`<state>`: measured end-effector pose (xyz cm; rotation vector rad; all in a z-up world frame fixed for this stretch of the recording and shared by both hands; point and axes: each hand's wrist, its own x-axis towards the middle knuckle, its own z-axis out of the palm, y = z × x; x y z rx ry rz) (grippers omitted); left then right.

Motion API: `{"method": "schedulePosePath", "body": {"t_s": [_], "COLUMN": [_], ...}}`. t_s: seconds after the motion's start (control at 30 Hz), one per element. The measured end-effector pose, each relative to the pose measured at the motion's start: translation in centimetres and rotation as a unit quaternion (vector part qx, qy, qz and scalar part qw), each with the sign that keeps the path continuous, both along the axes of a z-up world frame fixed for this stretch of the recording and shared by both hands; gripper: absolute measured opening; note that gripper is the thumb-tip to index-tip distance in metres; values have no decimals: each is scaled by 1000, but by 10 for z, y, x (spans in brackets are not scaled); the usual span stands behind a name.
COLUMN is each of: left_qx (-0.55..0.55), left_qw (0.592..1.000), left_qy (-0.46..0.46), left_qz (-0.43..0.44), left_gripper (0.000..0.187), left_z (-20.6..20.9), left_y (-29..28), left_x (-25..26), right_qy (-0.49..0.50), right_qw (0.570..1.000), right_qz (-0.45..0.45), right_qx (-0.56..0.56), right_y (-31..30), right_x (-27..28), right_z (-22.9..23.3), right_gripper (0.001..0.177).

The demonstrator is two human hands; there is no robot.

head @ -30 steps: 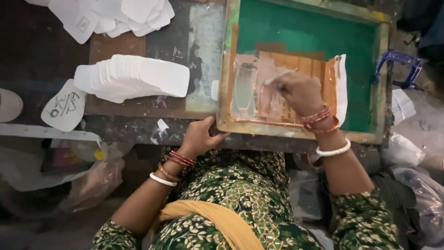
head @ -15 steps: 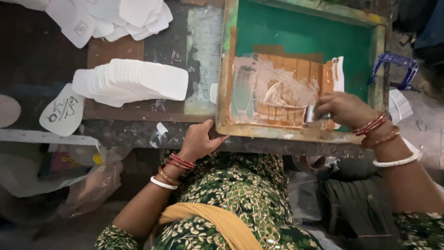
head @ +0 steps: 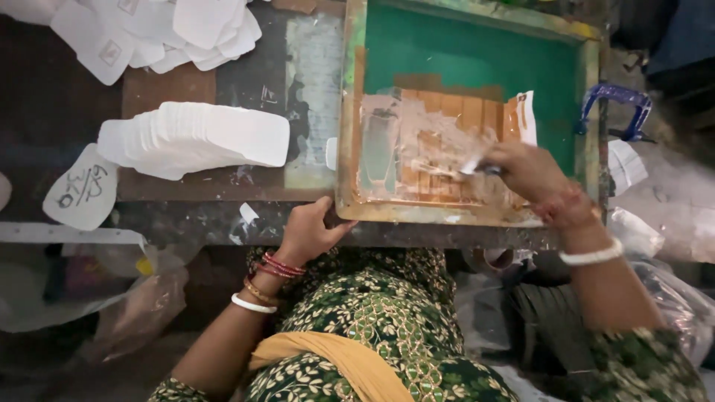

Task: The person performs screen printing on white plastic items using a wooden frame and a squeegee. They repeatedly pull a pinkish substance across the mesh to transfer a design onto the items, then lift the frame to remove the printed piece and place it on a growing pile.

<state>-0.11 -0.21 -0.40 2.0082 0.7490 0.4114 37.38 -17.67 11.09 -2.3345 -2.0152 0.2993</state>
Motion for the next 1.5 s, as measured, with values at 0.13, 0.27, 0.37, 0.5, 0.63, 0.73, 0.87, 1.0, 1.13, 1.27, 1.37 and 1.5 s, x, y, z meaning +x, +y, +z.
{"method": "schedulePosePath", "body": {"t_s": [0.13, 0.27, 0.37, 0.5, 0.63, 0.73, 0.87, 1.0, 1.13, 1.27, 1.37, 1.5], "left_qx": [-8, -4, -8, 14, 8, -22, 4, -3, -20, 4, 5, 57], "left_qw": [1000, 1000, 1000, 1000, 1000, 1000, 1000, 1000, 999, 1000, 1000, 998], "left_qy": [21, 1, 10, -5, -5, -5, 3, 10, 21, 7, 3, 0], "left_qz": [7, -6, -9, -9, -8, -5, -16, -17, -14, -11, -11, -22], "left_gripper": [46, 46, 46, 47, 48, 46, 45, 46, 46, 47, 47, 48], "left_z": [-2, -1, -3, -1, 3, 1, -3, -4, -3, -2, -2, -7], "left_y": [1, 2, 2, 1, 2, 1, 2, 3, 3, 4, 2, 3], "left_x": [-1, -1, 0, -1, -2, -3, -2, -1, 0, -1, -3, -3], "right_qy": [7, -3, 11, 33, 175, 37, 31, 15, 72, 38, 44, -16], "right_qw": [981, 936, 912, 911, 912, 943, 973, 979, 971, 952, 964, 981], "right_qz": [-184, -351, -409, -410, -340, -194, -33, -24, -201, -303, -245, -56], "right_qx": [-57, -33, -4, -40, 147, 267, 227, 200, 108, 35, 89, 184], "right_y": [-43, -32, 0, 62, 76, 63, 22, -17, -1, 57, 105, 137], "right_x": [-13, -55, -76, -118, -104, -99, -118, -109, -82, -89, -97, -71], "right_z": [-4, -20, -35, -12, -25, -37, -30, -19, -10, -5, -18, -48], "right_gripper": [28, 42, 40, 33, 29, 26, 17, 21, 16, 29, 29, 22]}}
